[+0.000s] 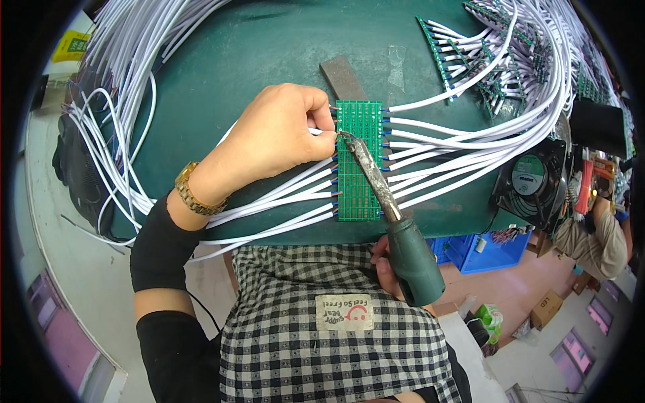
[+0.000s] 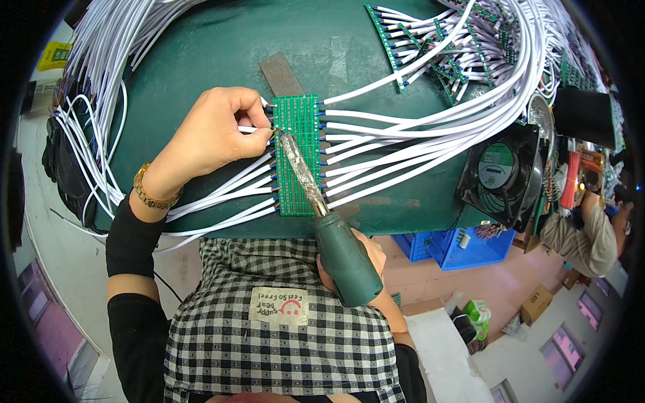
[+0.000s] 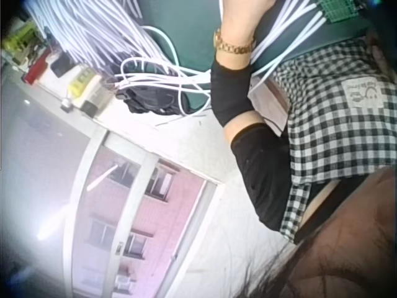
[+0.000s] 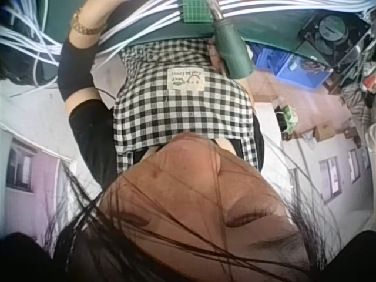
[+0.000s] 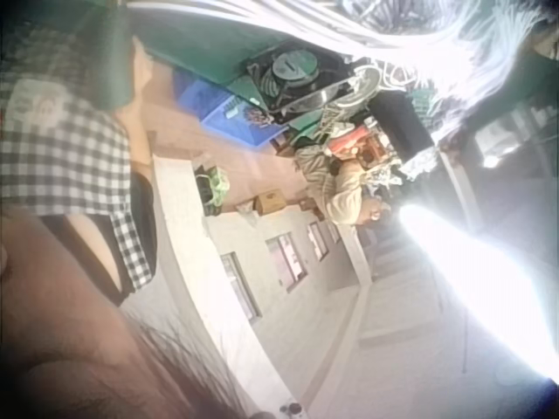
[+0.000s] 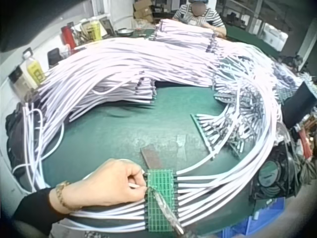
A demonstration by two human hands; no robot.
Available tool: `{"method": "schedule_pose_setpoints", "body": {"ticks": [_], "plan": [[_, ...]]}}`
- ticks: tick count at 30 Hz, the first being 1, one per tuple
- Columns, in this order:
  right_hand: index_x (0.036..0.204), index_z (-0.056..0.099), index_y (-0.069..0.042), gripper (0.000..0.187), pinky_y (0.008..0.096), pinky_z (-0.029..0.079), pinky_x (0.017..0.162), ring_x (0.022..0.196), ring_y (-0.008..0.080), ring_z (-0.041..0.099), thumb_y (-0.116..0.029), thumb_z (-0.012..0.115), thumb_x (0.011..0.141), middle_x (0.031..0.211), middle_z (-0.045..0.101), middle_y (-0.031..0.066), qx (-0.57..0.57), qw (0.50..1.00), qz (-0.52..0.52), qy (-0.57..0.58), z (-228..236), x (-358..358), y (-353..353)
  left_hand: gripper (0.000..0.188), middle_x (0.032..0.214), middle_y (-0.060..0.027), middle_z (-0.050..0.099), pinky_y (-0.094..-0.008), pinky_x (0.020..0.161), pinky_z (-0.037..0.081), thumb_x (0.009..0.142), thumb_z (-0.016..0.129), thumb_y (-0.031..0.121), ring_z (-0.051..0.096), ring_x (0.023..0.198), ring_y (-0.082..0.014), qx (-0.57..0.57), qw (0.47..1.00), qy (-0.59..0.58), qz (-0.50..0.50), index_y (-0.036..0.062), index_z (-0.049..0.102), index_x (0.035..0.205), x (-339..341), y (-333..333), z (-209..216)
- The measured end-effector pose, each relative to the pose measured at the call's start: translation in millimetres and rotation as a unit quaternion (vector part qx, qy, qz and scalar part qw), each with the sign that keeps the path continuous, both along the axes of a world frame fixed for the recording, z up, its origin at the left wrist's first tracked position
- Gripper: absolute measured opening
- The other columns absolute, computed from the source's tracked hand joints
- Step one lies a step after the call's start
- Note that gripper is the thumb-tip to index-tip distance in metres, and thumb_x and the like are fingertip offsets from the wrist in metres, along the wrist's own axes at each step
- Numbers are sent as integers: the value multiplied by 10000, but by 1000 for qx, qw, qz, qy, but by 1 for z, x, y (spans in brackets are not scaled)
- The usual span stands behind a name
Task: The person solders wire connections to a panel of circuit boards using a soldering iron, then snaps the circuit boards apart into individual strips and gathers the attached wires by hand.
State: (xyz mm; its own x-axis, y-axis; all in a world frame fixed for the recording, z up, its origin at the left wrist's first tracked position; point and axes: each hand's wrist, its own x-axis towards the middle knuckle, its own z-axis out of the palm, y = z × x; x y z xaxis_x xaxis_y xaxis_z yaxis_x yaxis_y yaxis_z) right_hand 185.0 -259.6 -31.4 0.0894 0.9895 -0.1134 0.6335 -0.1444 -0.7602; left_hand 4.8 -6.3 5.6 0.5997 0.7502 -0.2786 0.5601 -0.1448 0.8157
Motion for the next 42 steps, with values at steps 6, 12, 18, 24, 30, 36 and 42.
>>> {"method": "schedule_pose_setpoints", "body": {"ticks": [6, 12, 18, 24, 30, 36, 42], "plan": [[999, 645, -60, 360, 341, 524, 599, 670, 253, 634, -174, 737, 671, 900, 637, 110, 13, 999, 2, 40, 4, 1, 5, 162, 635, -32, 578, -245, 550, 420, 687, 682, 120, 494, 583, -78, -8, 1000, 5, 7, -22, 606, 703, 2, 0, 0], [994, 644, -47, 357, 334, 525, 591, 644, 249, 631, -178, 737, 675, 862, 643, 93, 33, 999, -6, 12, 0, -1, 4, 155, 619, -37, 569, -249, 540, 417, 682, 675, 112, 493, 571, -85, -6, 1000, 2, 9, -24, 601, 690, 2, -1, 1], [1021, 646, -27, 353, 302, 531, 632, 693, 204, 664, -163, 720, 703, 832, 686, 61, -24, 991, -67, 115, -4, -2, -4, 141, 616, -42, 581, -253, 536, 419, 684, 669, 97, 496, 569, -84, 1, 1000, -2, 2, -22, 594, 675, 2, -1, 1], [998, 658, -53, 283, 285, 531, 645, 707, 177, 671, -138, 695, 731, 815, 697, 29, -41, 971, -118, 202, 7, -6, 2, 131, 608, -39, 585, -248, 535, 417, 684, 663, 88, 483, 562, -78, -7, 1000, -4, 6, -17, 588, 664, 1, -1, -1], [949, 665, -78, 224, 287, 529, 640, 700, 201, 669, -125, 685, 731, 793, 681, 33, -31, 991, -69, 112, 15, -5, 10, 122, 595, -31, 573, -245, 529, 411, 684, 662, 83, 475, 561, -73, -15, 1000, 2, 2, -13, 590, 665, 1, 0, -3], [879, 656, -86, 138, 300, 527, 618, 681, 218, 660, -133, 671, 750, 781, 667, 39, -26, 992, -58, 109, 27, -7, 18, 118, 582, -27, 557, -245, 518, 398, 681, 659, 83, 469, 555, -71, 1, 1000, -14, 8, -11, 589, 668, 0, -1, -2], [837, 653, -94, 93, 309, 528, 613, 661, 230, 652, -152, 663, 765, 760, 666, 34, -76, 978, -105, 166, 36, -8, 22, 124, 599, -40, 573, -257, 530, 412, 683, 658, 83, 476, 554, -86, 22, 1000, -6, -1, -13, 582, 667, 0, -1, -3]]}}
